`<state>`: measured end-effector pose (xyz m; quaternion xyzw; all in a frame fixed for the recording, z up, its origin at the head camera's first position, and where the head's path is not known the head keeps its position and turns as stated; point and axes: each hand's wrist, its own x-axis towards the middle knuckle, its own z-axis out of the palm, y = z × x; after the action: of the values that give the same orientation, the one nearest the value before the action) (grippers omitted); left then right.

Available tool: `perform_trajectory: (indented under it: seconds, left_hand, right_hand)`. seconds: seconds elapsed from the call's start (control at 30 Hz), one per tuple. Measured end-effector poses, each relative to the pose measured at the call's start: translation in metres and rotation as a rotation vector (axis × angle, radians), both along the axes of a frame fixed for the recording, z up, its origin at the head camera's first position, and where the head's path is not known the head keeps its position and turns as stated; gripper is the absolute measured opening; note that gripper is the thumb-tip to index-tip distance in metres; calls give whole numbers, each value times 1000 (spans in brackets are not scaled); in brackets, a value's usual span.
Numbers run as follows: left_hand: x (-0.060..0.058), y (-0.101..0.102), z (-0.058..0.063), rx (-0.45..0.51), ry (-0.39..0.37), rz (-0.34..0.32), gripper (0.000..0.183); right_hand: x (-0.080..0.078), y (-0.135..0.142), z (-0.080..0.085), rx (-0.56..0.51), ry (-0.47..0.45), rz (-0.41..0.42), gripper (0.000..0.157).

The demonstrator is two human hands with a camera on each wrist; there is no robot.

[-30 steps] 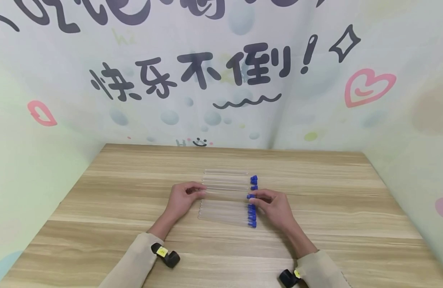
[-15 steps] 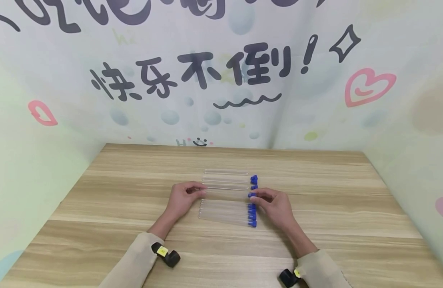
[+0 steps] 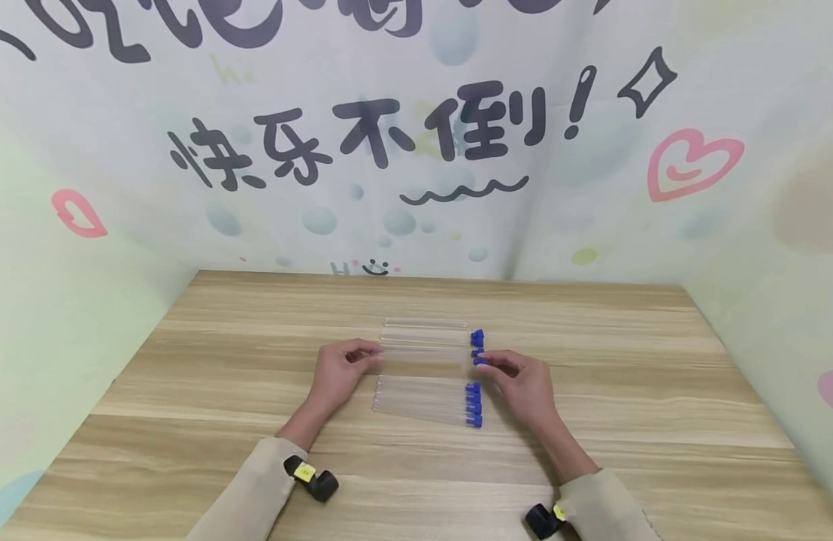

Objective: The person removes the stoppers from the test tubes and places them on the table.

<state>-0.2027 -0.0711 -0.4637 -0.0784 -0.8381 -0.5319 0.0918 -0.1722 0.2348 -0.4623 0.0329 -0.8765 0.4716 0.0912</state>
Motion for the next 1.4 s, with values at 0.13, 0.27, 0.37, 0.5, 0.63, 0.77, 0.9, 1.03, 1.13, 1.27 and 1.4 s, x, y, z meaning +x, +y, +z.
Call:
perform_trajectory:
  seconds: [0.13,0.27,0.37,0.5,0.63,0.77,0.9,1.03,1.13,1.27,1.4]
  left_hand:
    - [0,0,-1,-9,5,-11,10]
    - [0,0,-2,-18,2,-16,10]
    - [0,0,-2,-24,-5,-13,11]
    - [-1,1,-2,-22,-16,-13,11]
    - [-1,1,-2,-22,-16,-19,10]
    - [-1,2,-1,-28,-15,-22,10]
    - [-1,2,-1,-37,-21,-25,11]
    - [-2,2,-1,-54,-34,-33,11]
    - [-3,2,-1,-79,-41,-36,11]
    - [-4,2,-1,-103,-29,-41,11]
    - [-4,3,-2,-108,-14,-43,13]
  right_hand:
    - [0,0,0,-12,12,15,24]
    - [1,-1,2,9,67,36,27]
    - [1,-2,2,29,87,35,26]
    - [1,-2,1,57,69,15,22]
    - [0,-1,-1,88,68,4,20]
    - [-2,-1,-3,97,63,-2,21]
    - [-3,-1,-4,101,57,-2,22]
    - [-4,-2,-4,105,69,12,22]
    - [-5,-3,-4,121,76,21,22]
    - [-6,-4,-4,137,71,23,22]
    - [-7,-4,-4,138,64,21,21]
